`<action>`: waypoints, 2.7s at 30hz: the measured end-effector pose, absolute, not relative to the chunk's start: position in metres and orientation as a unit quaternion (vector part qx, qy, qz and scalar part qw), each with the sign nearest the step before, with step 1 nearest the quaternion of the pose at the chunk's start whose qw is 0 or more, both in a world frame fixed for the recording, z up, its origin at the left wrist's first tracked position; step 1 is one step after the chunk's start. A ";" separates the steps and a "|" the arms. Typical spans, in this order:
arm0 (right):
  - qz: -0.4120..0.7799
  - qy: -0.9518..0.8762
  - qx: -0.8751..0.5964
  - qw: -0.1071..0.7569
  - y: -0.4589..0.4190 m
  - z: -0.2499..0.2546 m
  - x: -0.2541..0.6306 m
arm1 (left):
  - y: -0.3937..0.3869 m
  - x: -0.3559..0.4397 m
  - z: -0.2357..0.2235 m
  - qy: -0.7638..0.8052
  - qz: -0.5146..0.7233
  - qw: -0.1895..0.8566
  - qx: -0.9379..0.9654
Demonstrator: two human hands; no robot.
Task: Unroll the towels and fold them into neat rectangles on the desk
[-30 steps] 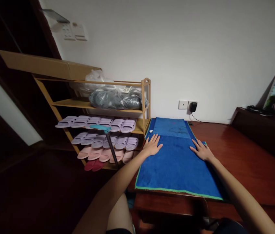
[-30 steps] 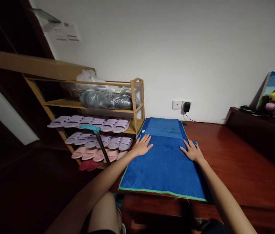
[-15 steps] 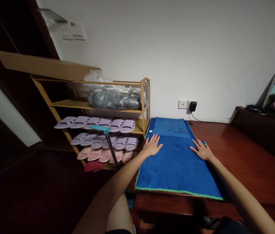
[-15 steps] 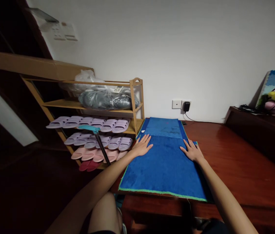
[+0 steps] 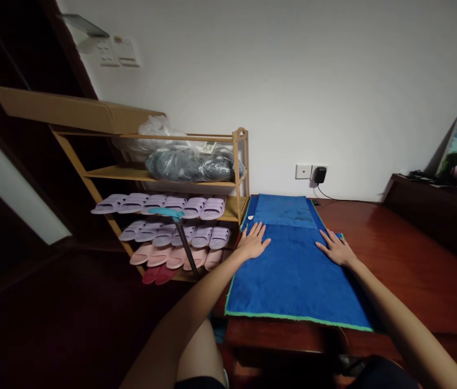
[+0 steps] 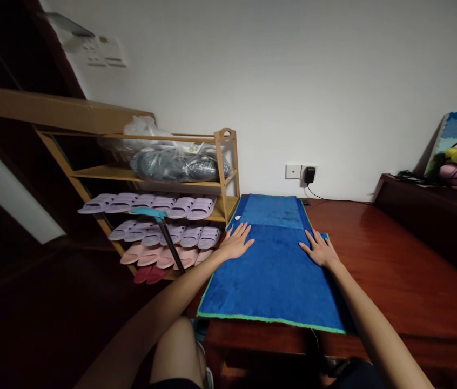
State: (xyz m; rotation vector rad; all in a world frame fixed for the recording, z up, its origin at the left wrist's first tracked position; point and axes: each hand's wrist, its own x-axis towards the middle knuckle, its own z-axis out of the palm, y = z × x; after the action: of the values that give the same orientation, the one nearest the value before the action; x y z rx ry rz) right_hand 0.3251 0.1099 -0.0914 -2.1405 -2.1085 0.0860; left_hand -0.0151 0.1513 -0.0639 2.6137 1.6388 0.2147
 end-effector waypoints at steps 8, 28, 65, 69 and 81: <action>0.028 -0.701 -0.709 0.068 0.108 -0.092 0.325 | 0.148 -0.015 -0.063 0.530 0.072 0.024 0.845; 0.028 -0.700 -0.710 0.072 0.106 -0.092 0.325 | 0.146 -0.016 -0.063 0.529 0.071 0.029 0.845; 0.028 -0.698 -0.713 0.068 0.079 -0.090 0.322 | 0.123 -0.016 -0.059 0.528 0.056 0.020 0.847; 0.021 -0.701 -0.710 0.067 0.062 -0.089 0.321 | 0.107 -0.018 -0.057 0.525 0.055 0.017 0.849; -0.017 -0.723 -0.685 0.088 -0.007 -0.084 0.313 | 0.034 -0.032 -0.058 0.506 0.095 -0.059 0.855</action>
State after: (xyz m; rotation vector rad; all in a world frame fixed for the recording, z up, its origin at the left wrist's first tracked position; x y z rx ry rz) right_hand 0.3126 -0.0066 -0.0844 -2.0405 -2.1513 -0.0492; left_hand -0.0319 0.0343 -0.0577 2.7937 1.6523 0.3089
